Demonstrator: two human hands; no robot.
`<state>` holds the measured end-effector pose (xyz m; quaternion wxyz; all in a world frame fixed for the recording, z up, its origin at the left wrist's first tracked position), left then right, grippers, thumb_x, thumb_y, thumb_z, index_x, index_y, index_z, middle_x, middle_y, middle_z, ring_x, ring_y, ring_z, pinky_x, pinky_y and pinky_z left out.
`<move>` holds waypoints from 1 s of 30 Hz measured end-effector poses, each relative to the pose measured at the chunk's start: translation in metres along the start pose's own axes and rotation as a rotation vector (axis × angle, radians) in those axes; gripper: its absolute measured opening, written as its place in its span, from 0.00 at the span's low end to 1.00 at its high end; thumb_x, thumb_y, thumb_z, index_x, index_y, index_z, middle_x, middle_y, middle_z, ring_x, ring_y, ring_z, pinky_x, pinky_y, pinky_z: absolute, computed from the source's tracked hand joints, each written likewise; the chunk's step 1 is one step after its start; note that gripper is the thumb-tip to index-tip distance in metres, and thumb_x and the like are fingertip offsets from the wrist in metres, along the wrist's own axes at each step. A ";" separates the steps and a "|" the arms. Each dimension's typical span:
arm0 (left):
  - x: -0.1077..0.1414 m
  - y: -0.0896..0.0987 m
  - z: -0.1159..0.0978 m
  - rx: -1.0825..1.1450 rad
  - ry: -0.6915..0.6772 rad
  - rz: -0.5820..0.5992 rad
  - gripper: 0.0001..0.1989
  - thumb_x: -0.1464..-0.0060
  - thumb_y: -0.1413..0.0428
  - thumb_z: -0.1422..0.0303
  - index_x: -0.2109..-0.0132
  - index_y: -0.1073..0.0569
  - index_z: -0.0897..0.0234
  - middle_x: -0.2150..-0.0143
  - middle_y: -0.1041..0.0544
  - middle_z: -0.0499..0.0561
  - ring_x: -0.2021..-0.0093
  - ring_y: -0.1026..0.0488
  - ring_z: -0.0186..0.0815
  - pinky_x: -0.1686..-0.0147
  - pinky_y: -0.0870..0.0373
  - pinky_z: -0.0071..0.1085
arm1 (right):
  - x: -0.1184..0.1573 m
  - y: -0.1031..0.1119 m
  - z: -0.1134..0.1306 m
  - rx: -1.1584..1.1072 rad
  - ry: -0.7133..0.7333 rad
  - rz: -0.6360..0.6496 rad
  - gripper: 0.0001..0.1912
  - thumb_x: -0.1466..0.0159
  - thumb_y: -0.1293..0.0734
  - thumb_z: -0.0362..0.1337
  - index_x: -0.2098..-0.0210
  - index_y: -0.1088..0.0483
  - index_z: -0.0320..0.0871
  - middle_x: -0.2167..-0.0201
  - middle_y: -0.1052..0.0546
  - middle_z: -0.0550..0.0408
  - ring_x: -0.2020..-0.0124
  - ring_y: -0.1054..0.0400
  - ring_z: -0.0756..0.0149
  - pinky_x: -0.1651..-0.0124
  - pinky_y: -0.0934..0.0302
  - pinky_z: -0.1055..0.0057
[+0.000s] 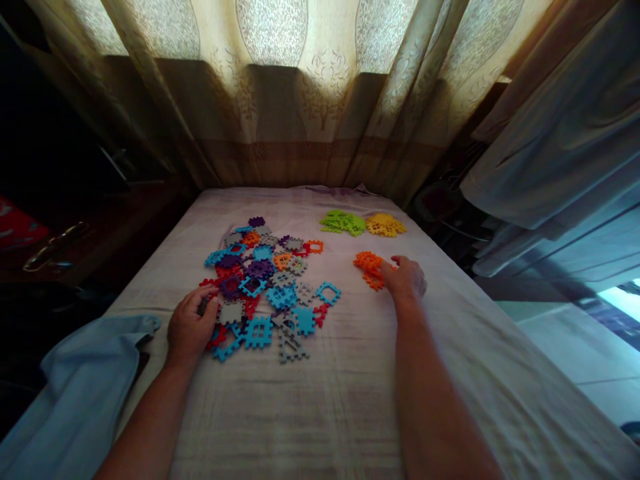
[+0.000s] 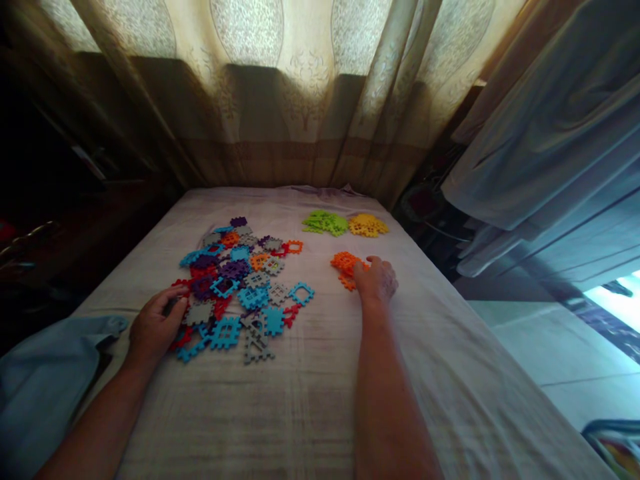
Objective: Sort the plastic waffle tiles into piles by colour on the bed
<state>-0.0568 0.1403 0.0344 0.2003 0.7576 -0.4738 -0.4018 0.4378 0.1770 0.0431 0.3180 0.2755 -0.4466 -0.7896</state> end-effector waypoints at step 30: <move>0.001 -0.001 0.005 0.104 -0.027 -0.088 0.14 0.45 0.51 0.61 0.59 0.24 0.60 0.54 0.19 0.53 0.50 0.24 0.42 0.45 0.30 0.40 | 0.113 -0.080 0.215 0.141 1.002 0.378 0.19 0.35 0.36 0.38 0.45 0.27 0.47 0.41 0.28 0.51 0.41 0.36 0.57 0.40 0.44 0.61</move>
Point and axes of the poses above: each hand's wrist, its own x-axis away from the middle knuckle, its own y-axis out of the back of the hand, z = x × y, the point moved 8 cm from there along -x, towards the middle knuckle
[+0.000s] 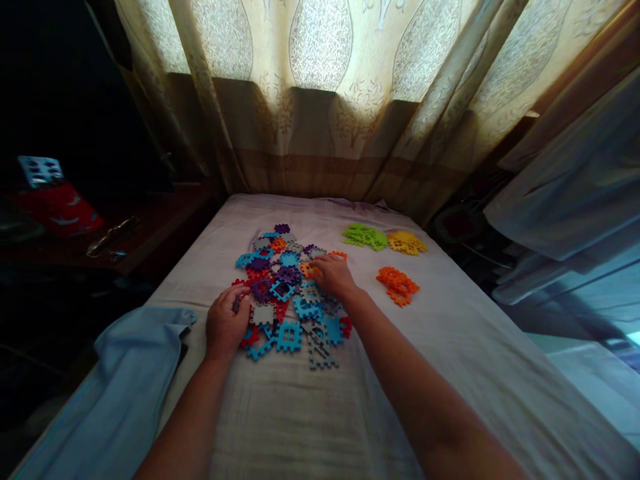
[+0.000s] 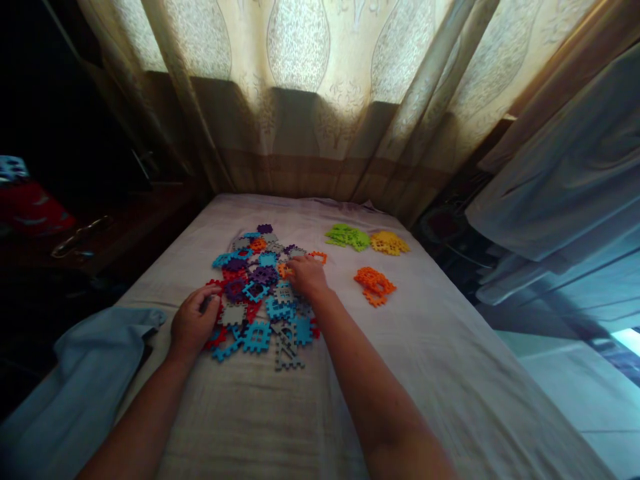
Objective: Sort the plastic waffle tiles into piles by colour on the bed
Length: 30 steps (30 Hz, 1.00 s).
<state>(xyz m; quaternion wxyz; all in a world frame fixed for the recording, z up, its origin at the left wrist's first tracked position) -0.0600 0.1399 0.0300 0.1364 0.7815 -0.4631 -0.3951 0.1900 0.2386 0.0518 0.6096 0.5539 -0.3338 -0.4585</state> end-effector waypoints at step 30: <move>-0.001 0.001 -0.002 -0.030 0.008 0.038 0.14 0.45 0.51 0.60 0.60 0.24 0.59 0.53 0.20 0.53 0.49 0.25 0.42 0.45 0.31 0.39 | -0.010 -0.007 -0.005 0.118 0.048 0.044 0.16 0.35 0.37 0.44 0.54 0.25 0.42 0.52 0.25 0.44 0.49 0.32 0.55 0.47 0.40 0.63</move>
Point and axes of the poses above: each hand's wrist, its own x-axis away from the middle knuckle, its own y-axis out of the back of the hand, z = x × y, the point moved 8 cm from there along -x, towards the middle knuckle
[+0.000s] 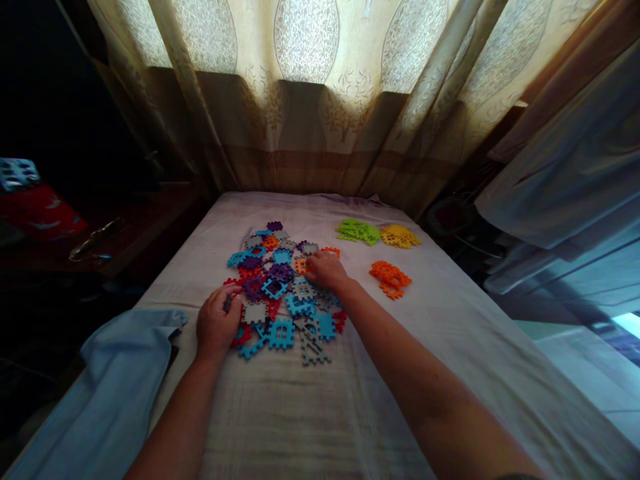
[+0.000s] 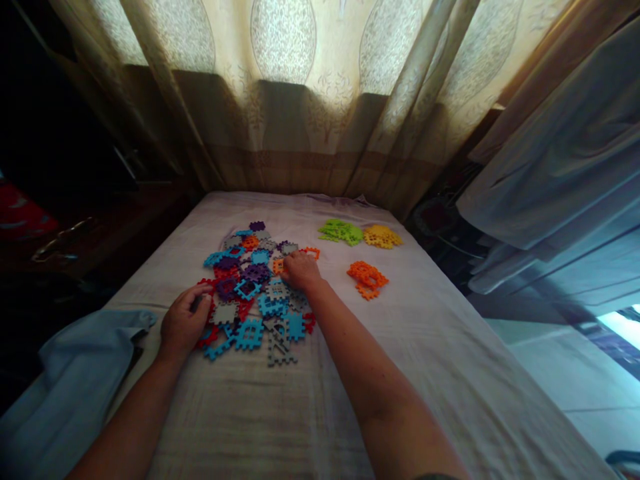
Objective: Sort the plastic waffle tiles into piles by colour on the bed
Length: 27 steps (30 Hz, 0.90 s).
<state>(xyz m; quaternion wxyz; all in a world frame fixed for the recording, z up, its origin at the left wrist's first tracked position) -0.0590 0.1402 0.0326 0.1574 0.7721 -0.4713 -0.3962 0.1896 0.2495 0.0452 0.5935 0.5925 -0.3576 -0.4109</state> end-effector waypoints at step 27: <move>-0.002 -0.001 0.001 -0.010 -0.033 -0.004 0.13 0.46 0.51 0.61 0.60 0.24 0.58 0.53 0.20 0.53 0.50 0.24 0.43 0.45 0.30 0.40 | 0.171 0.008 -0.202 -0.238 -0.876 -0.455 0.19 0.42 0.35 0.48 0.58 0.26 0.41 0.55 0.25 0.42 0.54 0.32 0.53 0.51 0.39 0.58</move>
Point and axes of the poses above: each hand's wrist, its own x-axis away from the middle knuckle, its own y-axis out of the back of the hand, z = x × y, the point moved 8 cm from there along -x, towards the middle knuckle
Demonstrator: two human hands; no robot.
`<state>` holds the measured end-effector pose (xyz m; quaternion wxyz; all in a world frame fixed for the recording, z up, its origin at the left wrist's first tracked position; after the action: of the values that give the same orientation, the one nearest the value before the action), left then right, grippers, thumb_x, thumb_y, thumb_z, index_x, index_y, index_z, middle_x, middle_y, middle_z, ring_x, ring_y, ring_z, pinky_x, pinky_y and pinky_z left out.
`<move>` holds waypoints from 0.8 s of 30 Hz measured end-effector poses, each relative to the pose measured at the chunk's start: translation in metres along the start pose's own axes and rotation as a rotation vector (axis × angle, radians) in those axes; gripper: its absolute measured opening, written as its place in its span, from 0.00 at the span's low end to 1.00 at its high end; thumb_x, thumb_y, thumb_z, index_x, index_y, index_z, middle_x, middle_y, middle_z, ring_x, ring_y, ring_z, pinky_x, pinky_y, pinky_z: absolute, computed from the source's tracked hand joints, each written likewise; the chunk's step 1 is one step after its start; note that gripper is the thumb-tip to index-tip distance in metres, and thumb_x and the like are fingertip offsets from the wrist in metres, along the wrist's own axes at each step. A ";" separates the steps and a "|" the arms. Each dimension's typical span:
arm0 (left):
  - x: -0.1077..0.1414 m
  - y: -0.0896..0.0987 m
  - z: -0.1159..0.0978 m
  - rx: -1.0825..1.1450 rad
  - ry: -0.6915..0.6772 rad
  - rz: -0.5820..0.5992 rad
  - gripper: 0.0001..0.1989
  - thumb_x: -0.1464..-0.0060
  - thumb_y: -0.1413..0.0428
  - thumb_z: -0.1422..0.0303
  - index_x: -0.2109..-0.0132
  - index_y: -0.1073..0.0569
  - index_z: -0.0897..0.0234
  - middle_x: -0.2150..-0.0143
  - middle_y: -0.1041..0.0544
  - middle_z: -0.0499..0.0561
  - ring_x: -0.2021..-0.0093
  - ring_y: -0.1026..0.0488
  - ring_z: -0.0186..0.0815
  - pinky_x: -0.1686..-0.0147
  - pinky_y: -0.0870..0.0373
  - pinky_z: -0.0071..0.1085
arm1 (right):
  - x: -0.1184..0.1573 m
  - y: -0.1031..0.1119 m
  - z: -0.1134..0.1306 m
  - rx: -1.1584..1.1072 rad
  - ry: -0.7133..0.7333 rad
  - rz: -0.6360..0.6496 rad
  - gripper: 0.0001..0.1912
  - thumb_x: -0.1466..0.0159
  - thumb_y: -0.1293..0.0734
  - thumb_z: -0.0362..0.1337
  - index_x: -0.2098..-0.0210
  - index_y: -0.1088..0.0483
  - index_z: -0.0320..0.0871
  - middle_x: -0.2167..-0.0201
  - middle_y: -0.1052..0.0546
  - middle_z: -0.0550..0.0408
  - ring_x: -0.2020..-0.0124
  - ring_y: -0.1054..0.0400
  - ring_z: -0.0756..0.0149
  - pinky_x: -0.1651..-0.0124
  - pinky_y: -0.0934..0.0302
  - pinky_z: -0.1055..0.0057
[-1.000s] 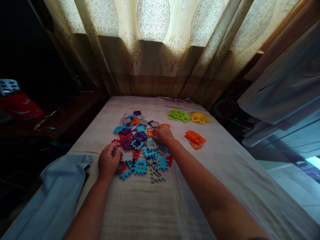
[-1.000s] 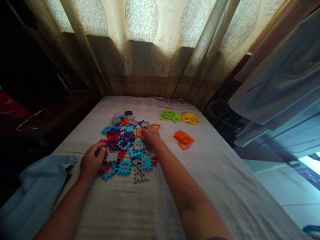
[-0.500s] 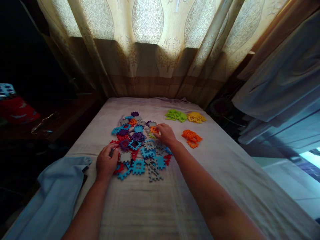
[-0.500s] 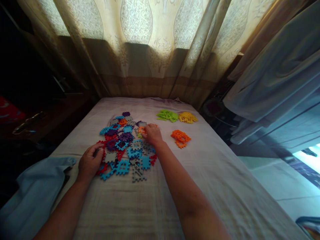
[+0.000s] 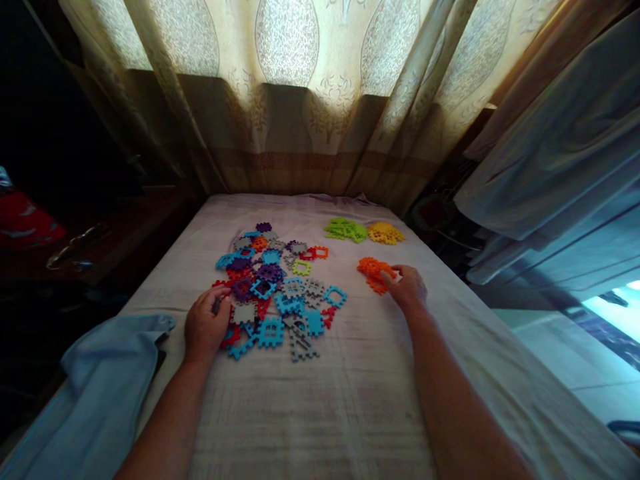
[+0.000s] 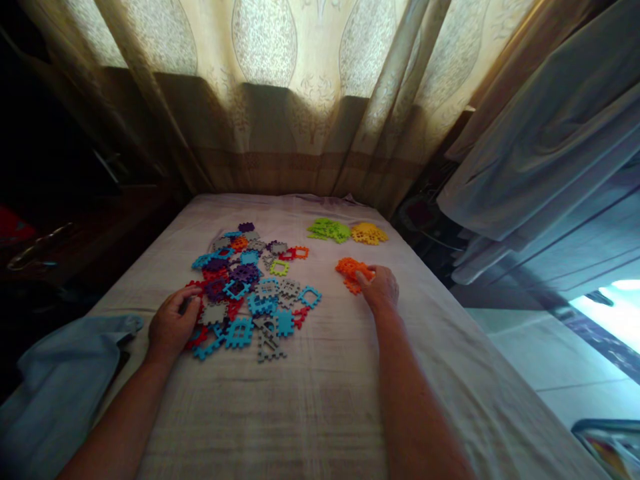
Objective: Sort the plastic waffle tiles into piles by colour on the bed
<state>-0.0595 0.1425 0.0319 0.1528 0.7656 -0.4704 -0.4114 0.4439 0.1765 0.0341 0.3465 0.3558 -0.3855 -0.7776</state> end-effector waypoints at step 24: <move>0.003 -0.001 0.004 0.006 0.040 -0.009 0.14 0.45 0.51 0.60 0.59 0.24 0.59 0.53 0.20 0.52 0.49 0.25 0.42 0.45 0.30 0.40 | 0.000 -0.090 0.171 0.306 0.522 0.380 0.22 0.34 0.38 0.45 0.44 0.30 0.44 0.47 0.24 0.43 0.47 0.32 0.51 0.48 0.39 0.60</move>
<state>-0.0610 0.1414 0.0274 0.1580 0.7763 -0.4653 -0.3950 0.2801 0.2783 0.0349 0.5145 0.5122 -0.4552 -0.5155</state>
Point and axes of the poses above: each hand's wrist, its own x-axis away from the middle knuckle, its own y-axis out of the back of the hand, z = x × y, the point moved 8 cm from there along -x, towards the middle knuckle
